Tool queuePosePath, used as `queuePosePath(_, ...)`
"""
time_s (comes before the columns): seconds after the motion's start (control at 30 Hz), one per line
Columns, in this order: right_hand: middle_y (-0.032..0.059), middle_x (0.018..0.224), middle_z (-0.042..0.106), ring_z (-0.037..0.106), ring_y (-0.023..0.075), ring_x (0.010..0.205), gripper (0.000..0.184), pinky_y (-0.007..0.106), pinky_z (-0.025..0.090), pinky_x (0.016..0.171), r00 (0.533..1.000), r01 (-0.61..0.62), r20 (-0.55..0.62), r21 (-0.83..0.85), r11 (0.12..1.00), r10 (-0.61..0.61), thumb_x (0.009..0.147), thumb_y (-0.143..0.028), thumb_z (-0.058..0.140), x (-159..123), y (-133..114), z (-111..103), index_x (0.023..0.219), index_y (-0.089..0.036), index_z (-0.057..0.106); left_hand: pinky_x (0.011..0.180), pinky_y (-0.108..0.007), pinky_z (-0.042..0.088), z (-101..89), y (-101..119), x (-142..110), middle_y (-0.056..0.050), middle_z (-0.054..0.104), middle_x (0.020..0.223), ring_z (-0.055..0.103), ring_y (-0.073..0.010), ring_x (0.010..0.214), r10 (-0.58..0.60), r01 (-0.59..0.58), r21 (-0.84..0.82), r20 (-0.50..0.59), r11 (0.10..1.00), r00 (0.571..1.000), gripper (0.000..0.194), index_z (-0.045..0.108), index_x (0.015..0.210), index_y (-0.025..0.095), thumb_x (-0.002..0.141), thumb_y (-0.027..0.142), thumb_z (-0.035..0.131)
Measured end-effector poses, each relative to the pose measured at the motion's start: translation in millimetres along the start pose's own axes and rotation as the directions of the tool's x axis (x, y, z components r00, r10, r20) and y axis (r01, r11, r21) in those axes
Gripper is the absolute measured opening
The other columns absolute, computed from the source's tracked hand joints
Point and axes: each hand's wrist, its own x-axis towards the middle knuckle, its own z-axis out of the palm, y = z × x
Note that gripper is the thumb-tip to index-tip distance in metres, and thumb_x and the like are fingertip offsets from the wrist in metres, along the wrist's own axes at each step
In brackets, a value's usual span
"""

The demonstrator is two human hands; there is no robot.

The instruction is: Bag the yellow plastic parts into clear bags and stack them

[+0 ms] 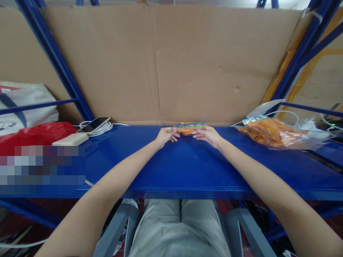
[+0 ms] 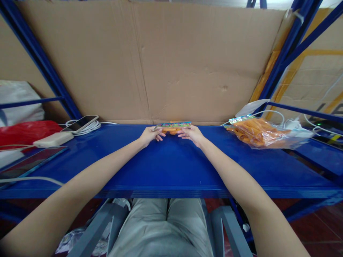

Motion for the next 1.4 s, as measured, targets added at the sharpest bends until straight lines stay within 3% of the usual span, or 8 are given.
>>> queuePosePath(0.17,0.01,0.098,0.076,0.071,0.0141,0.08,0.011,0.03,0.055,0.081,0.999,0.032,-0.017,0.045,0.998,-0.031,0.091,-0.013,0.054,3,0,3,0.087,-0.018,0.063,0.053,-0.021,0.049,-3.6,2,1,-0.008,0.074,0.073,0.065,-0.0111,0.053,0.075,-0.067,-0.095,0.085,0.993,0.994,0.016,0.068,0.087,0.011,0.083,0.026,0.071)
queuePosePath(0.37,0.0092,0.108,0.074,0.068,0.0182,0.104,0.009,0.036,0.052,0.091,0.996,0.088,0.008,0.065,0.994,-0.089,0.089,-0.013,0.056,-2,-6,10,0.089,-0.019,0.063,0.069,-0.023,0.053,-4.4,3,3,-0.011,0.075,0.098,0.072,-0.0174,0.087,0.153,-0.128,-0.256,0.079,0.958,0.985,0.011,0.064,0.087,0.013,0.081,0.019,0.072)
queuePosePath(0.5,0.0098,0.107,0.075,0.071,0.0188,0.097,0.005,0.036,0.052,0.091,0.995,0.097,0.013,0.047,0.994,-0.098,0.089,-0.017,0.058,-4,-8,7,0.091,-0.019,0.062,0.064,-0.023,0.053,-3.1,4,2,-0.01,0.075,0.097,0.073,-0.0157,0.076,0.11,-0.085,-0.267,0.083,0.96,0.99,0.014,0.063,0.094,0.016,0.082,0.018,0.071)
queuePosePath(0.67,0.0075,0.093,0.077,0.073,0.0154,0.076,0.004,0.03,0.055,0.077,0.998,0.036,-0.058,0.024,0.999,-0.035,0.094,-0.023,0.052,-1,-4,2,0.093,-0.021,0.055,0.054,-0.024,0.052,-3.0,-1,0,-0.009,0.075,0.078,0.07,-0.0172,0.057,-0.072,0.083,-0.106,0.104,0.991,0.992,0.045,0.059,0.125,0.019,0.084,0.036,0.07)
queuePosePath(0.87,0.0084,0.098,0.076,0.072,0.0155,0.083,0.004,0.033,0.052,0.084,0.999,0.025,-0.045,-0.009,1.0,-0.026,0.091,-0.023,0.059,2,-1,-1,0.089,-0.019,0.059,0.058,-0.023,0.052,-2.3,-1,3,-0.011,0.076,0.088,0.069,-0.0133,0.062,0.021,-0.015,-0.096,0.06,0.995,0.998,0.021,0.071,0.1,0.013,0.09,0.029,0.063)
queuePosePath(1.1,0.007,0.11,0.073,0.064,0.0192,0.112,0.012,0.045,0.038,0.103,0.98,0.165,-0.099,-0.078,0.983,-0.173,0.084,-0.031,0.069,4,-8,-7,0.085,-0.02,0.063,0.064,-0.018,0.05,1.6,5,2,-0.01,0.072,0.111,0.069,-0.0169,0.097,0.191,-0.177,-0.213,0.049,0.961,0.98,0.008,0.071,0.083,0.015,0.083,0.022,0.071)
queuePosePath(1.23,0.0072,0.11,0.073,0.063,0.021,0.113,0.014,0.044,0.04,0.103,0.959,0.243,-0.117,-0.139,0.96,-0.26,0.082,-0.034,0.07,2,-14,-4,0.084,-0.021,0.065,0.068,-0.02,0.05,-0.7,8,1,-0.011,0.072,0.111,0.068,-0.0212,0.105,0.186,-0.169,-0.226,0.059,0.96,0.981,0.01,0.071,0.084,0.016,0.08,0.025,0.074)
queuePosePath(1.4,0.0065,0.106,0.074,0.066,0.0212,0.108,0.017,0.039,0.045,0.103,0.879,0.438,-0.126,-0.172,0.882,-0.461,0.082,-0.039,0.069,0,-21,1,0.085,-0.022,0.068,0.071,-0.022,0.05,-2.6,17,0,-0.01,0.073,0.107,0.068,-0.0228,0.106,0.217,-0.206,-0.195,0.035,0.959,0.976,0.018,0.072,0.092,0.017,0.081,0.031,0.074)
